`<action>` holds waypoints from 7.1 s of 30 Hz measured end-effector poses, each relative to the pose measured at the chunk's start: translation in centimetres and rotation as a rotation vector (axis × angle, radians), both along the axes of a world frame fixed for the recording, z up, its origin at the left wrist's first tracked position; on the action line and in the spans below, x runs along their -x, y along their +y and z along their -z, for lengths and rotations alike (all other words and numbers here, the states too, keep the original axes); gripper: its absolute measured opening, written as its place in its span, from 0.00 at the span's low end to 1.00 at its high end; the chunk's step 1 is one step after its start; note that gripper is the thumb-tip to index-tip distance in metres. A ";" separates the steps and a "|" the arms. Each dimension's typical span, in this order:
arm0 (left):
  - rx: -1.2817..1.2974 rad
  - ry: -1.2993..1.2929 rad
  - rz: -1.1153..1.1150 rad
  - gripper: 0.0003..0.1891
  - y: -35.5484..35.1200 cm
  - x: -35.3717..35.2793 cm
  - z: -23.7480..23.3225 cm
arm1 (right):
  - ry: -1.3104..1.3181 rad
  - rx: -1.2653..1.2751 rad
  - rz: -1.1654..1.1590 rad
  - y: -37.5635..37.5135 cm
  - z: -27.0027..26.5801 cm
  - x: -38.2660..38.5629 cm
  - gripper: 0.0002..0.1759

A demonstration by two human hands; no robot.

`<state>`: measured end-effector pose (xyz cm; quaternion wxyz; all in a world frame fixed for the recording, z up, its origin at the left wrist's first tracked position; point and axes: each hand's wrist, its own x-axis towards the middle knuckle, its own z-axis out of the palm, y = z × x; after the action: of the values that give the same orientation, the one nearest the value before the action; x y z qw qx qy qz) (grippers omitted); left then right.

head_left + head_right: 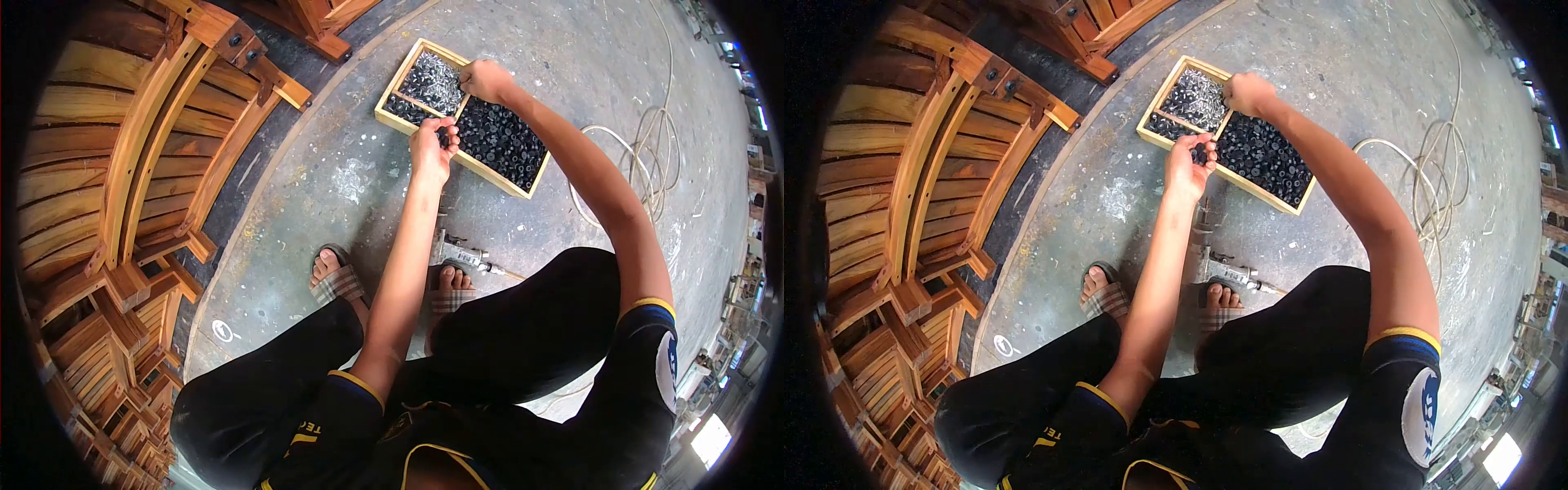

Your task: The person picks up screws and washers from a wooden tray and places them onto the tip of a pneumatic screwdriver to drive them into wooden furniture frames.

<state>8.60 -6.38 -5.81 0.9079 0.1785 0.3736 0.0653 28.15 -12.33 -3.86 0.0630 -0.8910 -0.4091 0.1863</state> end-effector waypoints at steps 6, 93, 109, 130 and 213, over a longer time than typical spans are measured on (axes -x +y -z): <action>0.012 0.015 -0.021 0.12 0.1 0.9 0.3 | -0.128 0.162 0.036 1.3 0.6 0.7 0.14; 0.165 -0.130 0.022 0.05 2.2 -2.8 4.0 | 0.417 -0.404 -0.004 1.4 3.5 -0.8 0.07; 0.109 0.056 -0.011 0.13 3.2 -5.8 2.3 | 0.936 -0.467 0.144 1.9 -4.4 -0.9 0.07; 0.202 -0.043 0.089 0.09 4.5 -5.6 2.6 | 0.019 -0.254 -0.237 1.9 -3.9 -1.4 0.09; -0.029 -0.247 -0.419 0.09 8.5 18.9 0.2 | 1.087 -0.156 -0.049 -11.3 -5.9 23.5 0.14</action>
<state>-10.27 2.15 -5.97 0.9106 0.1007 0.2876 0.2791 4.65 -23.65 1.99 0.3267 -0.6493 -0.3510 0.5903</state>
